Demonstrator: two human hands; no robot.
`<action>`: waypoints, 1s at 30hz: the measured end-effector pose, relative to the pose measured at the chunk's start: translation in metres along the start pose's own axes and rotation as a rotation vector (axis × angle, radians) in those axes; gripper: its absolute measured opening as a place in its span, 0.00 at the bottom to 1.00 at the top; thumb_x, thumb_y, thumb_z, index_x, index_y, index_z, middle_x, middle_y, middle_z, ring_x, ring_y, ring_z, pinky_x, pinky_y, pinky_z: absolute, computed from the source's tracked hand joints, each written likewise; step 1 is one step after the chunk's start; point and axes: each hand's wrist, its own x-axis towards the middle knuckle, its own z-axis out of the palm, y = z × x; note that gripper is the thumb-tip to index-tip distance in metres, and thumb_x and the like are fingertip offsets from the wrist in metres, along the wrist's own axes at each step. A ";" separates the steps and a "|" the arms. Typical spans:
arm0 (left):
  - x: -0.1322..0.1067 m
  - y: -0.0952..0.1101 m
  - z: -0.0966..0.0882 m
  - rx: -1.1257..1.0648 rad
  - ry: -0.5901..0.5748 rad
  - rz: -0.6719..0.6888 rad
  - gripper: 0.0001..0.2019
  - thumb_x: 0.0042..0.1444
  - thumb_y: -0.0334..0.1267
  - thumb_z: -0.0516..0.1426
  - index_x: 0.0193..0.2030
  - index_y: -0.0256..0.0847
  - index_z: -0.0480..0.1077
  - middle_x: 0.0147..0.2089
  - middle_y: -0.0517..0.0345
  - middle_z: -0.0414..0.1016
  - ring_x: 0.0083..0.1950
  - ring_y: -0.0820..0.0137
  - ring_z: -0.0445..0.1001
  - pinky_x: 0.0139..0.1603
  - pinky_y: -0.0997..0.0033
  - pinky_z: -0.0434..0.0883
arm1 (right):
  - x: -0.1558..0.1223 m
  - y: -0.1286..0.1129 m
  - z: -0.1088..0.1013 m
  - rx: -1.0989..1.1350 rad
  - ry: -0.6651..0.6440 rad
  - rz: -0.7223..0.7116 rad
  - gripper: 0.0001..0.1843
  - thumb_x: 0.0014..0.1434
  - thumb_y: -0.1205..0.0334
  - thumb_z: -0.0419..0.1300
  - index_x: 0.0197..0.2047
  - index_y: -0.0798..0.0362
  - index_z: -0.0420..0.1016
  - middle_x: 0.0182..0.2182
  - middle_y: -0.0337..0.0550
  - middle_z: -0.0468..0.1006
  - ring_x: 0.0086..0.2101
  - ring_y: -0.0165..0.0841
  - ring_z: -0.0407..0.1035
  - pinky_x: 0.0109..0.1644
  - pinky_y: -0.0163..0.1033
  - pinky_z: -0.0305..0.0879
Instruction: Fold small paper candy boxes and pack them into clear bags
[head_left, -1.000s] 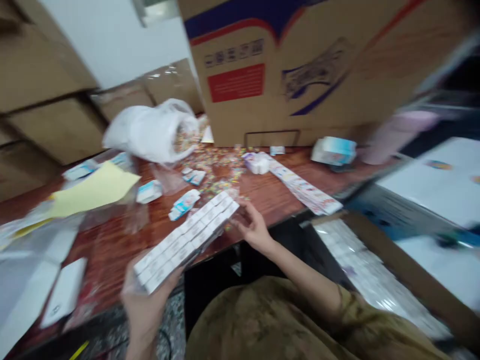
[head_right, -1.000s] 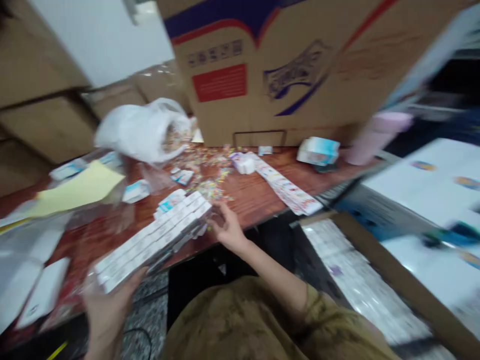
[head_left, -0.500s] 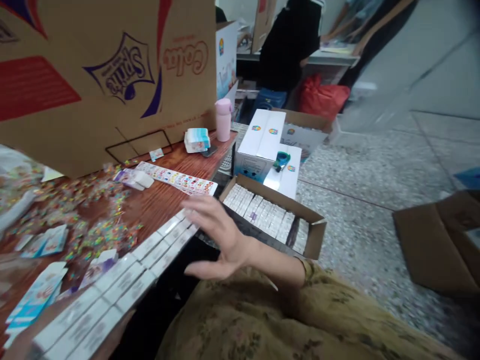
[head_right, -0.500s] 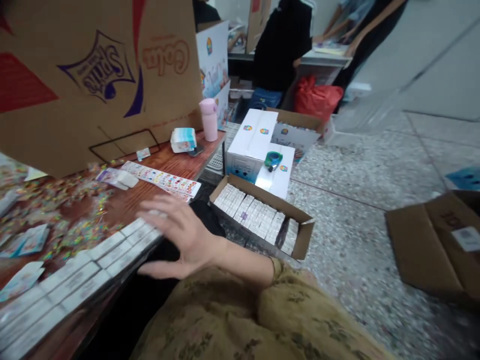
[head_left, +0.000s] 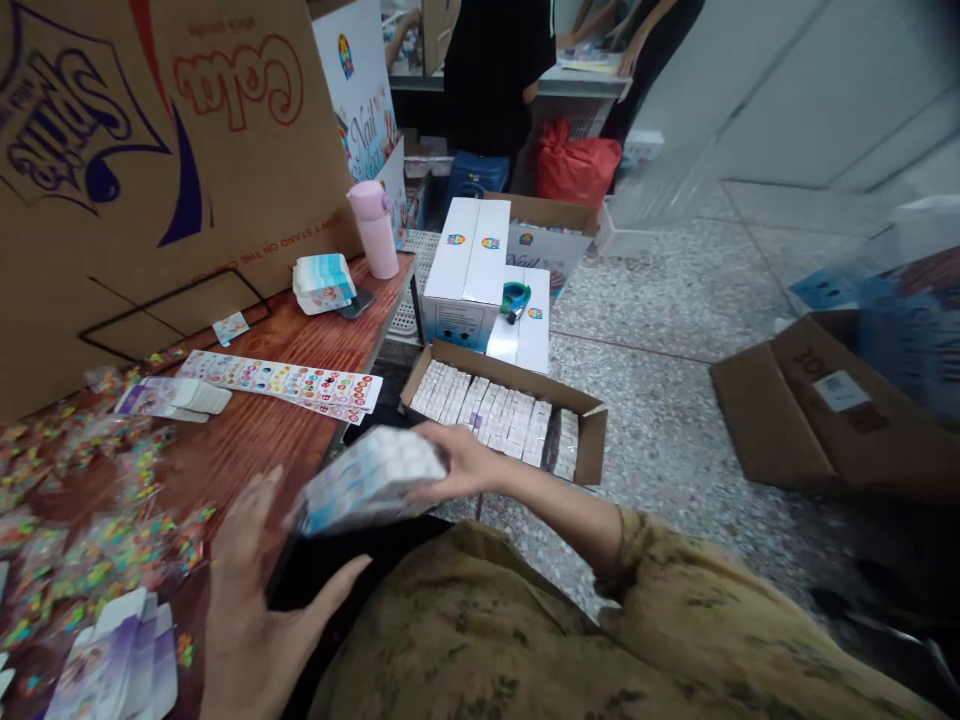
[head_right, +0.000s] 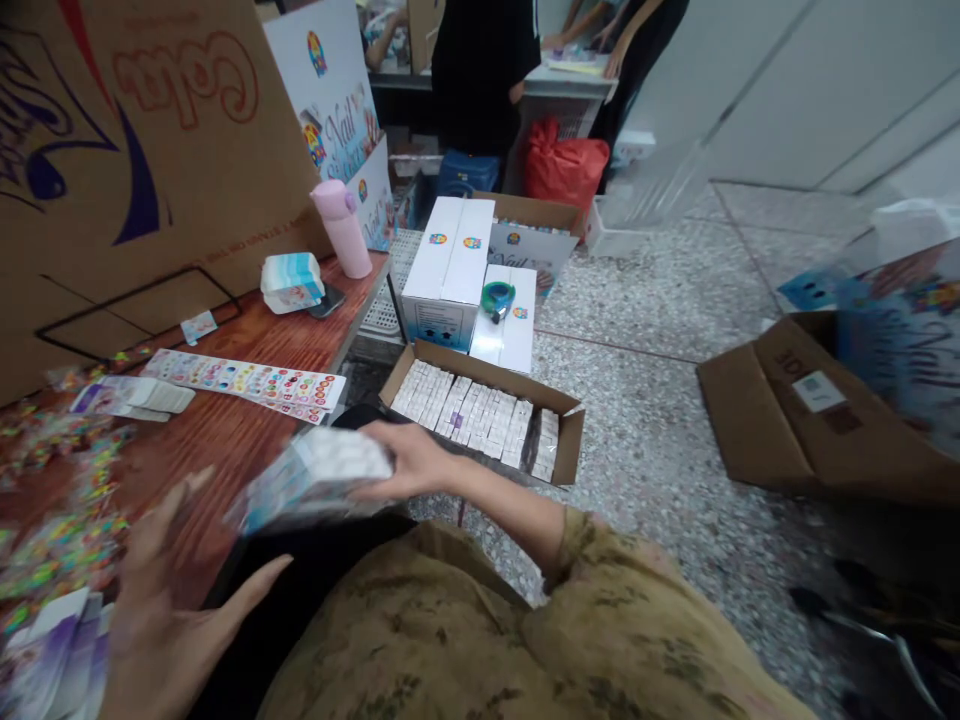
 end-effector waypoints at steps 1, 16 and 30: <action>0.000 -0.003 -0.001 0.090 -0.009 0.067 0.42 0.41 0.48 0.70 0.64 0.45 0.64 0.61 0.49 0.70 0.63 0.54 0.68 0.69 0.49 0.60 | -0.005 0.012 -0.013 0.027 0.085 0.095 0.32 0.46 0.41 0.69 0.47 0.53 0.72 0.33 0.40 0.79 0.32 0.34 0.73 0.34 0.36 0.69; -0.024 -0.056 -0.001 0.224 -0.134 0.102 0.12 0.60 0.45 0.57 0.47 0.43 0.74 0.47 0.53 0.77 0.54 0.60 0.73 0.61 0.55 0.67 | -0.178 0.172 -0.146 -0.694 0.829 1.169 0.29 0.48 0.39 0.63 0.42 0.56 0.70 0.33 0.52 0.77 0.38 0.49 0.71 0.41 0.48 0.65; -0.033 -0.067 -0.001 0.253 -0.179 0.070 0.13 0.60 0.46 0.56 0.47 0.44 0.74 0.46 0.53 0.77 0.50 0.61 0.75 0.57 0.56 0.68 | -0.174 0.219 -0.124 -0.713 0.659 1.580 0.35 0.56 0.44 0.63 0.56 0.63 0.66 0.45 0.62 0.76 0.48 0.50 0.72 0.49 0.51 0.68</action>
